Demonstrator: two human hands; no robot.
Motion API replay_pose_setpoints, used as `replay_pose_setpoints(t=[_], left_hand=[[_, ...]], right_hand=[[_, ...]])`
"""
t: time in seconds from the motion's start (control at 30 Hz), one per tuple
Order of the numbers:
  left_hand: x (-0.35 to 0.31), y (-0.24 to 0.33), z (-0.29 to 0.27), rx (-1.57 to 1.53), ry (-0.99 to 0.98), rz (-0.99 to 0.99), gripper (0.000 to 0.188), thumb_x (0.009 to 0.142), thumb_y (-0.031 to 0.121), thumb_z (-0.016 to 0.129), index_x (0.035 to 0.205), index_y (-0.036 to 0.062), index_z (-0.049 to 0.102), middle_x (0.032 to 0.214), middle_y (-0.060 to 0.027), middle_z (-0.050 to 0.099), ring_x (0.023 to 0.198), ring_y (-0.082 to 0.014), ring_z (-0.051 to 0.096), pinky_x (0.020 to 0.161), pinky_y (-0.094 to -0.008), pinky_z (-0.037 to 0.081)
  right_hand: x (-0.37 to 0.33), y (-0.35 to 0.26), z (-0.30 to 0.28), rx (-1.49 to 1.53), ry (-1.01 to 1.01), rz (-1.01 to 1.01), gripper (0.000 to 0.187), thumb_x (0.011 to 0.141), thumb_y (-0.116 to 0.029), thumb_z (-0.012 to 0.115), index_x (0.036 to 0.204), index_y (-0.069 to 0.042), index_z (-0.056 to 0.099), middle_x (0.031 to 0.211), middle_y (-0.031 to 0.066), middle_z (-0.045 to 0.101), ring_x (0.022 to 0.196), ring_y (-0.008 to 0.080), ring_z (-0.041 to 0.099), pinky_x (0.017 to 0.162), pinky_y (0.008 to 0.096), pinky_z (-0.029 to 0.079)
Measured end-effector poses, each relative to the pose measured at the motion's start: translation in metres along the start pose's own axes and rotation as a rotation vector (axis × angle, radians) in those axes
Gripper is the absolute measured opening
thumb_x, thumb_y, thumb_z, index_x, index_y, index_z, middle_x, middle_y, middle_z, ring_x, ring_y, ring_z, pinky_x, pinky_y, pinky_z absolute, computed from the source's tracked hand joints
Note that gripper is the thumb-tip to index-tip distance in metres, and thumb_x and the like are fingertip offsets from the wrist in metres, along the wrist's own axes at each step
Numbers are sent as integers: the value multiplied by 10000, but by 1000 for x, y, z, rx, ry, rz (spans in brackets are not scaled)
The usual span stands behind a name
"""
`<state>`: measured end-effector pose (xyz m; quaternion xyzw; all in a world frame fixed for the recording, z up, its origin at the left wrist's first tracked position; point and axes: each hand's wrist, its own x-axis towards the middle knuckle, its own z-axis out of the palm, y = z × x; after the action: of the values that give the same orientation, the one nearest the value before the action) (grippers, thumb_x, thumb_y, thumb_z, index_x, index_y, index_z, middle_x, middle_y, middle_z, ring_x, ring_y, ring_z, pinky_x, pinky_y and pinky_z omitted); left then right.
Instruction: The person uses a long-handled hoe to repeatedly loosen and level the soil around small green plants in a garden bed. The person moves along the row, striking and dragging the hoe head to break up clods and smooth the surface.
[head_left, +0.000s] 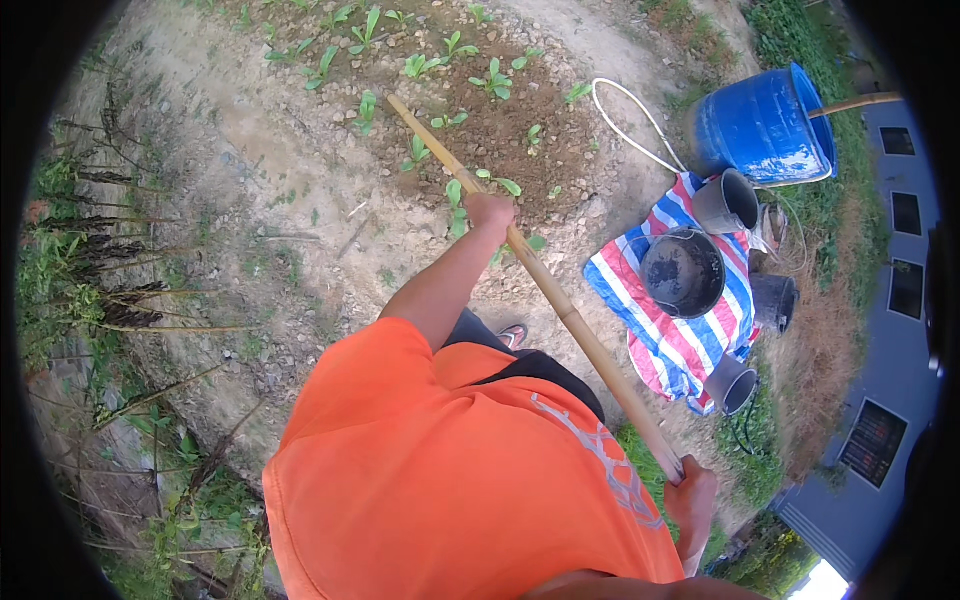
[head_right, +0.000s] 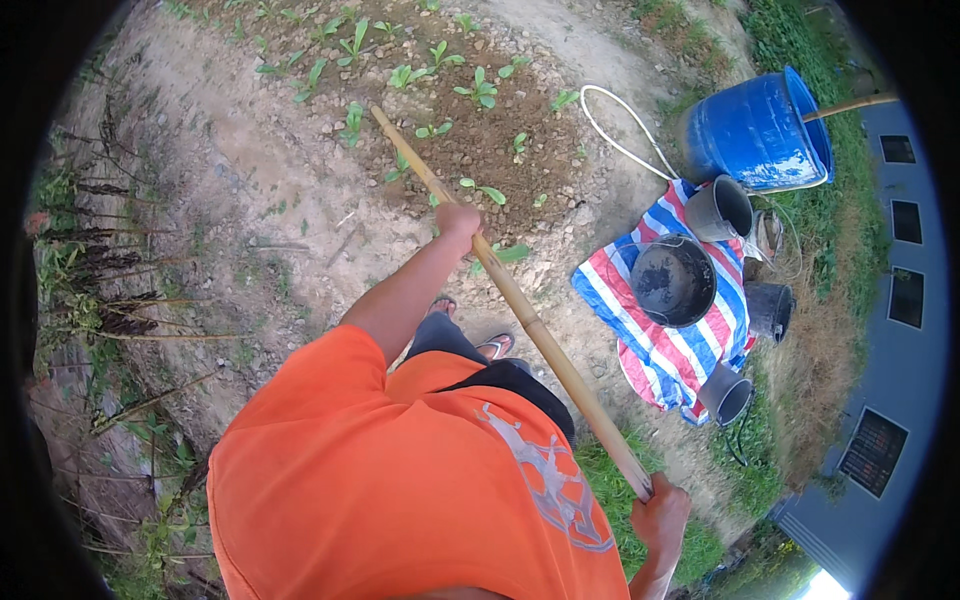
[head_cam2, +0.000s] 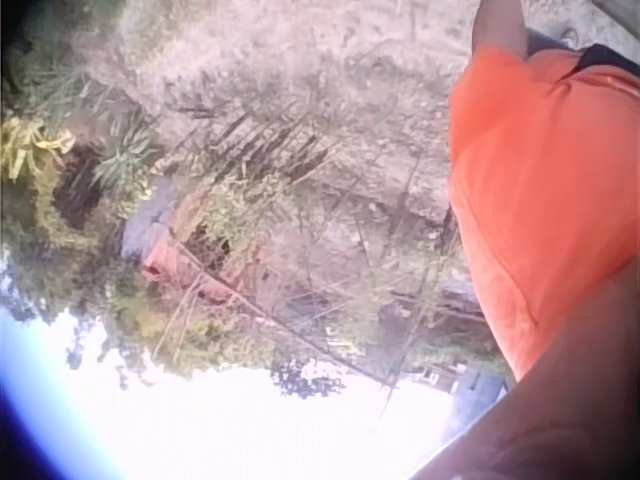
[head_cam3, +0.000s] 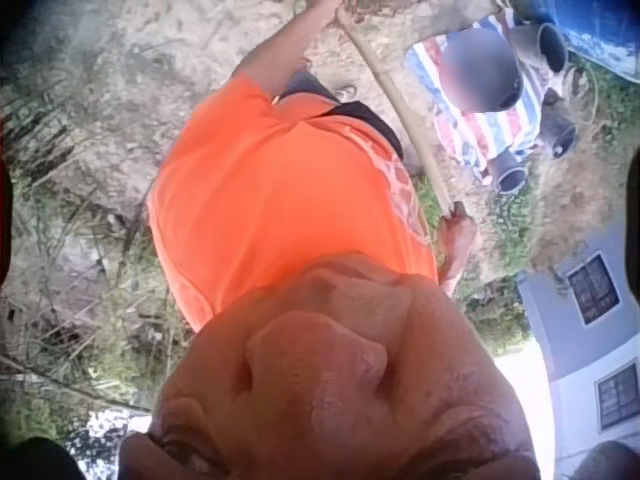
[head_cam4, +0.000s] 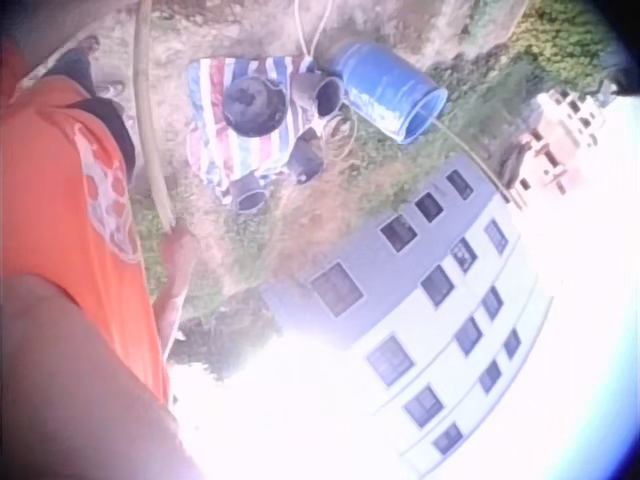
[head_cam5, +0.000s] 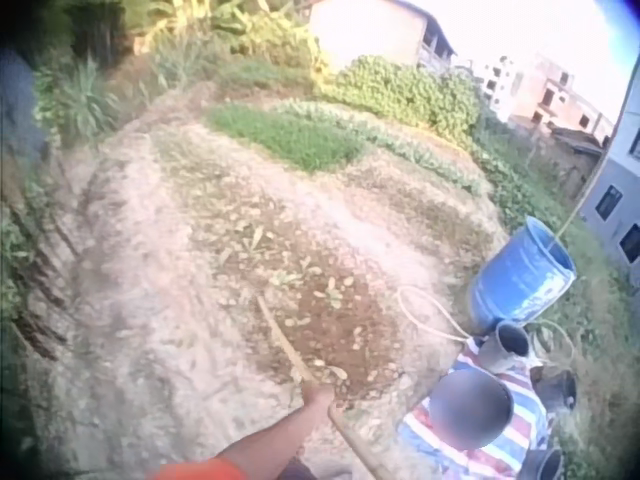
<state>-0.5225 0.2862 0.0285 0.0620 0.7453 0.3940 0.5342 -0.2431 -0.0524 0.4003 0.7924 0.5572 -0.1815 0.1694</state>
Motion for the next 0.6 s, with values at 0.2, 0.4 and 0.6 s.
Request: replay_pose_setpoints(t=[0.2,0.4,0.6], left_hand=[[-32,-22,-12,117,103,11,172,821,13,610,921,-34,477,787,-163,583,575,-263,597,457,-385,478],[-33,-24,-10,-97,-109,-46,176,833,-2,585,952,-10,456,801,-142,569,568,-255,576,450,-394,465],[-26,-35,-24,-33,-99,-77,175,854,56,598,942,-9,460,819,-141,564,608,-250,589,462,-404,476]], right_hand=[[-25,-6,-4,-41,-36,5,69,647,0,558,690,-27,512,623,249,566,633,482,565,599,562,433],[-41,10,-10,-84,63,27,86,616,11,555,672,-25,500,594,241,549,620,471,566,591,553,428],[-54,1,-8,-59,60,45,79,622,9,556,664,-21,495,603,257,546,650,482,563,601,563,419]])
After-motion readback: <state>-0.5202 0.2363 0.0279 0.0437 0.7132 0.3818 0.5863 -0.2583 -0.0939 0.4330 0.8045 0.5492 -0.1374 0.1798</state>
